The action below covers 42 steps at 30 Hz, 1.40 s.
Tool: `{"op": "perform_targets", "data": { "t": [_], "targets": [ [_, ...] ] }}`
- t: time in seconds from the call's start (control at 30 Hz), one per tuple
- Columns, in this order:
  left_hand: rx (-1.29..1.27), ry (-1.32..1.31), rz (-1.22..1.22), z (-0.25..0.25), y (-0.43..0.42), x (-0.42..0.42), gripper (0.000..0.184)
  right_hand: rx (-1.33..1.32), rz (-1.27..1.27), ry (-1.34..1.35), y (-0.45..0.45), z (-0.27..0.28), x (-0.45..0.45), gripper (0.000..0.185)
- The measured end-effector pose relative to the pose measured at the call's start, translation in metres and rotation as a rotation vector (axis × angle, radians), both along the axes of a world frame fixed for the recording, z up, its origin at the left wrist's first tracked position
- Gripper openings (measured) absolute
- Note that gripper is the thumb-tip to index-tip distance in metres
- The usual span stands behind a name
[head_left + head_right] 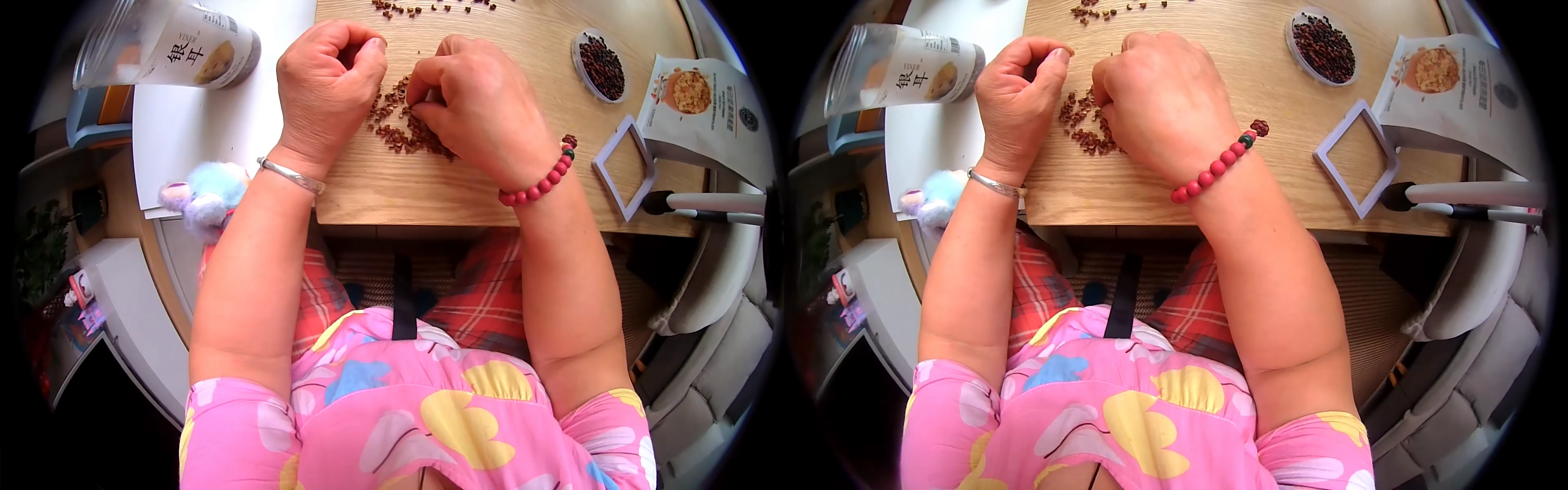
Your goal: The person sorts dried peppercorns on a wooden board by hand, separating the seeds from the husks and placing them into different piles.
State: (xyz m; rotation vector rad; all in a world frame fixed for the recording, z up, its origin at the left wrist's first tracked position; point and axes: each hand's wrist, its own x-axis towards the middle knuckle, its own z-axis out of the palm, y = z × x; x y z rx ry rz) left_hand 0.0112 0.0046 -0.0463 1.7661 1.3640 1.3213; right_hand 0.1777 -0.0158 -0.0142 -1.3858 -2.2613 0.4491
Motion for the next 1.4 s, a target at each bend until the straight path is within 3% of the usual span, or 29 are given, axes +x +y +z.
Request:
{"op": "perform_targets", "data": {
  "t": [0.2,0.47,0.5,0.6,0.73,0.9,1.13,1.4],
  "targets": [
    [-0.029,-0.073,-0.004,0.001,-0.001,0.001,0.006,0.097,0.026,-0.076,0.001,-0.005,-0.004,0.005],
    [-0.472,-0.135,-0.223,0.014,0.007,-0.026,0.011,0.050,-0.009,-0.110,0.002,0.001,0.008,0.007],
    [-0.521,0.016,-0.214,0.029,0.005,-0.022,0.010,0.047,-0.002,-0.119,0.002,0.001,0.009,0.007],
    [-0.601,0.146,-0.296,0.042,0.002,-0.024,0.008,0.048,0.012,-0.133,0.001,0.004,0.008,0.007],
    [-0.601,0.246,-0.401,0.048,0.000,-0.023,0.008,0.049,0.008,-0.129,0.000,0.005,0.008,0.009],
    [-0.375,0.579,-0.353,0.043,-0.003,-0.018,0.010,-0.006,0.023,-0.070,0.000,0.012,0.009,0.007],
    [-0.400,0.545,-0.323,0.041,0.000,-0.019,0.010,-0.048,0.065,0.134,-0.003,0.007,0.001,0.011],
    [-0.440,0.480,-0.345,0.039,0.003,-0.021,0.005,-0.011,0.092,0.107,-0.003,-0.001,-0.001,0.015]
  ]
}}
